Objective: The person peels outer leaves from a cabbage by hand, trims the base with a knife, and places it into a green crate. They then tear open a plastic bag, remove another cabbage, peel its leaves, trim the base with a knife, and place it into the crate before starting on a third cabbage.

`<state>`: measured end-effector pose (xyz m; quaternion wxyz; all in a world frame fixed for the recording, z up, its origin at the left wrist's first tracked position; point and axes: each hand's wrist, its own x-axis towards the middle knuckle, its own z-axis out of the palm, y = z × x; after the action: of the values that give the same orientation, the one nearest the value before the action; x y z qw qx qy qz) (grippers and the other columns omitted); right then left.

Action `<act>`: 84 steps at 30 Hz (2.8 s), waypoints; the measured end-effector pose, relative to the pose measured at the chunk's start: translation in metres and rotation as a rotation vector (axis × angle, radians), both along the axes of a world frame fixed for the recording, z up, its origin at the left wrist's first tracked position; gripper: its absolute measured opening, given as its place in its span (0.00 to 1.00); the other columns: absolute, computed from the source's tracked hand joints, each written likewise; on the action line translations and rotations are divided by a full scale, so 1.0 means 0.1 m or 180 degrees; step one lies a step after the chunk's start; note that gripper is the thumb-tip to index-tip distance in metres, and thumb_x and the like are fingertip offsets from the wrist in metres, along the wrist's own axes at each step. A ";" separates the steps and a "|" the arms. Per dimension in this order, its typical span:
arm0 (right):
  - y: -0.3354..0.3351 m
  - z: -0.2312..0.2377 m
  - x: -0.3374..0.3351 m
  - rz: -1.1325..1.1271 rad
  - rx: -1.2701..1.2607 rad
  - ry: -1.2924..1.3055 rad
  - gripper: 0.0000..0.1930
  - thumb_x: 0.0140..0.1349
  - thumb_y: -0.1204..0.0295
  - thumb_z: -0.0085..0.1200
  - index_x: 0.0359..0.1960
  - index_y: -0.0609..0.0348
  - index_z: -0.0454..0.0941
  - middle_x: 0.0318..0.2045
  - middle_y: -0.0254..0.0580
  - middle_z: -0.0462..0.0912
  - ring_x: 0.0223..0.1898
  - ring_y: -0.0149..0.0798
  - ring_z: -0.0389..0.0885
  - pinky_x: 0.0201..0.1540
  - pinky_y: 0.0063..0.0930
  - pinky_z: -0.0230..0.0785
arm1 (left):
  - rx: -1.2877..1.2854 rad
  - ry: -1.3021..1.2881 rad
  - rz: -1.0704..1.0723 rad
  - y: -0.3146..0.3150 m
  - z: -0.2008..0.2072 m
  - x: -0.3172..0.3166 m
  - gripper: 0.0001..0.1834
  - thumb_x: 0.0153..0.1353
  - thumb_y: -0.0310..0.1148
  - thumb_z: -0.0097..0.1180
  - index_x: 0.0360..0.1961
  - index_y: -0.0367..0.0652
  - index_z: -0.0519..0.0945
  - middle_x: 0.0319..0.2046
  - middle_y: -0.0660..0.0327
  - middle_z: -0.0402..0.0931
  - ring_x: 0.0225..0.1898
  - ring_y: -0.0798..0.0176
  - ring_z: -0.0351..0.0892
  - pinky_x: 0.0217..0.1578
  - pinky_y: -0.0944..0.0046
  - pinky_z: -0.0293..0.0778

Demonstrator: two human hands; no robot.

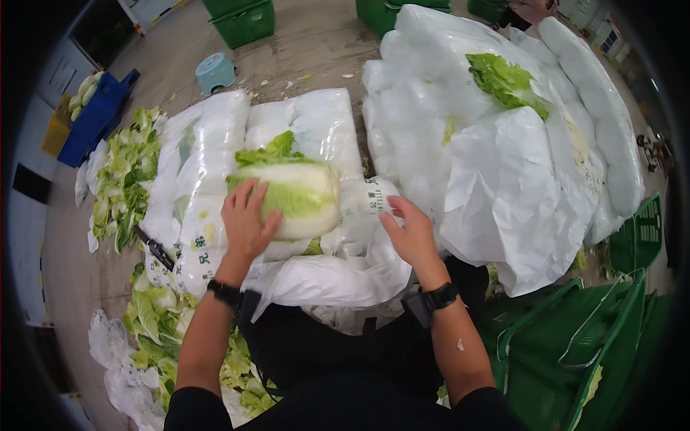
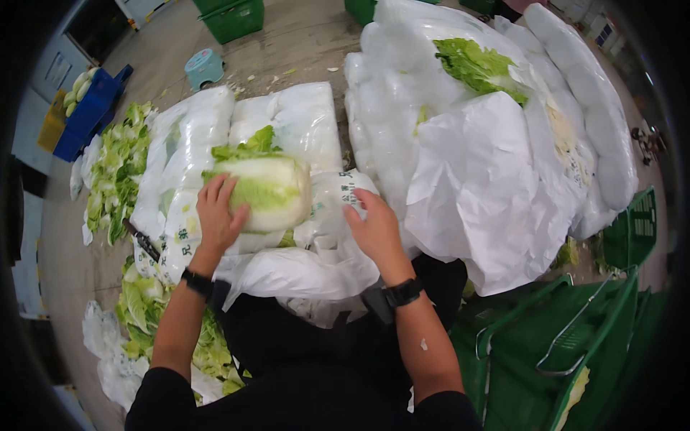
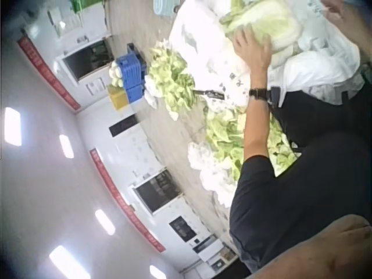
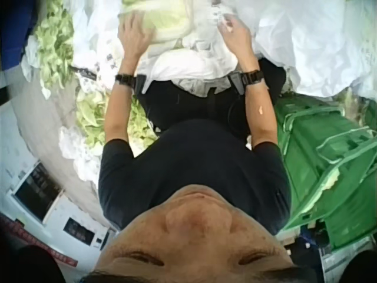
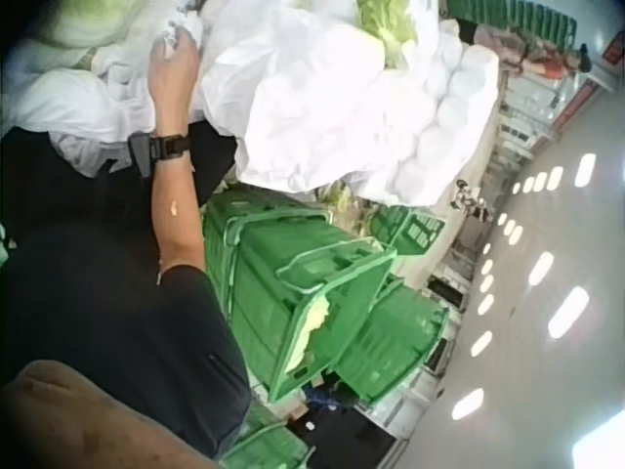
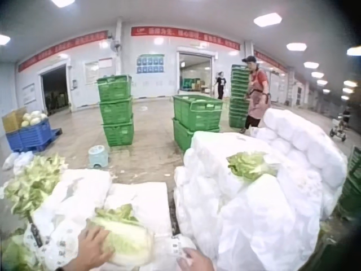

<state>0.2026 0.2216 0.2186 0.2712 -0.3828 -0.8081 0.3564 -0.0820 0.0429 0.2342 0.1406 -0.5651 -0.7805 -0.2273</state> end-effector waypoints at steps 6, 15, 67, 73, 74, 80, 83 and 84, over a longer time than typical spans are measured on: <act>-0.02 1.57 0.30 -0.0054 0.0594 0.1122 0.10 0.60 0.75 0.62 0.42 0.63 0.84 0.33 0.46 0.87 0.31 0.39 0.86 0.38 0.28 0.76 | -0.0426 0.0175 -0.0312 -0.21 0.47 0.14 0.38 0.45 0.48 0.70 0.59 0.48 0.73 0.69 0.50 0.59 0.69 0.41 0.56 0.66 0.38 0.50; 1.92 1.78 2.38 -0.2560 0.0759 -0.1159 0.22 0.61 0.51 0.58 0.42 0.59 0.82 0.35 0.52 0.86 0.41 0.52 0.84 0.45 0.41 0.74 | -0.1380 0.0006 -0.0977 0.22 0.53 -0.08 0.55 0.36 0.51 0.74 0.67 0.45 0.64 0.70 0.48 0.57 0.71 0.40 0.55 0.66 0.41 0.54; -0.92 -0.06 0.05 0.0189 -0.2240 0.0461 0.21 0.73 0.62 0.46 0.59 0.63 0.63 0.32 0.38 0.78 0.31 0.31 0.75 0.37 0.28 0.72 | -0.0647 -0.0187 -0.0315 -0.01 0.12 -0.12 0.55 0.34 0.60 0.73 0.61 0.35 0.71 0.57 0.43 0.73 0.59 0.38 0.70 0.60 0.45 0.65; -1.12 0.01 -0.21 0.0346 -0.1635 -0.0023 0.22 0.68 0.62 0.49 0.59 0.59 0.67 0.44 0.61 0.82 0.43 0.64 0.80 0.44 0.53 0.73 | -0.1458 -0.0555 0.0153 -0.11 0.06 -0.20 0.54 0.34 0.61 0.73 0.58 0.35 0.74 0.56 0.45 0.74 0.57 0.37 0.71 0.59 0.44 0.66; -1.12 -0.07 -0.26 0.0358 -0.1640 -0.0038 0.22 0.68 0.62 0.49 0.59 0.59 0.67 0.44 0.61 0.82 0.43 0.64 0.80 0.44 0.53 0.73 | -0.1461 -0.0570 0.0165 -0.13 0.05 -0.19 0.54 0.34 0.61 0.73 0.58 0.35 0.74 0.56 0.45 0.74 0.57 0.37 0.71 0.59 0.44 0.66; -0.15 -0.68 -0.27 -0.0148 -0.5846 0.1560 0.18 0.74 0.54 0.40 0.45 0.56 0.73 0.24 0.32 0.76 0.18 0.24 0.68 0.16 0.19 0.59 | -0.0600 -0.0095 -0.0363 -0.07 0.06 -0.11 0.55 0.37 0.68 0.69 0.59 0.35 0.74 0.59 0.46 0.73 0.59 0.35 0.70 0.60 0.44 0.65; 0.01 -0.31 -0.13 -0.0258 -0.5456 0.1293 0.19 0.75 0.56 0.39 0.46 0.58 0.74 0.24 0.35 0.76 0.17 0.27 0.69 0.16 0.22 0.60 | -0.0431 -0.0019 -0.0393 -0.25 0.00 -0.12 0.56 0.38 0.70 0.67 0.60 0.34 0.73 0.60 0.46 0.72 0.60 0.36 0.70 0.61 0.44 0.65; 0.08 -0.15 -0.04 0.0281 -0.5240 0.1102 0.20 0.75 0.55 0.39 0.49 0.60 0.74 0.24 0.36 0.76 0.17 0.27 0.69 0.17 0.22 0.61 | -0.0391 -0.0032 -0.0395 -0.24 0.02 -0.13 0.57 0.38 0.70 0.67 0.60 0.35 0.72 0.60 0.46 0.73 0.60 0.36 0.70 0.61 0.44 0.65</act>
<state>0.1985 0.2300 0.2033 0.0114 -0.3663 -0.2516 0.8957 -0.0954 0.0185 0.2360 0.0875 -0.6188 -0.7571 -0.1902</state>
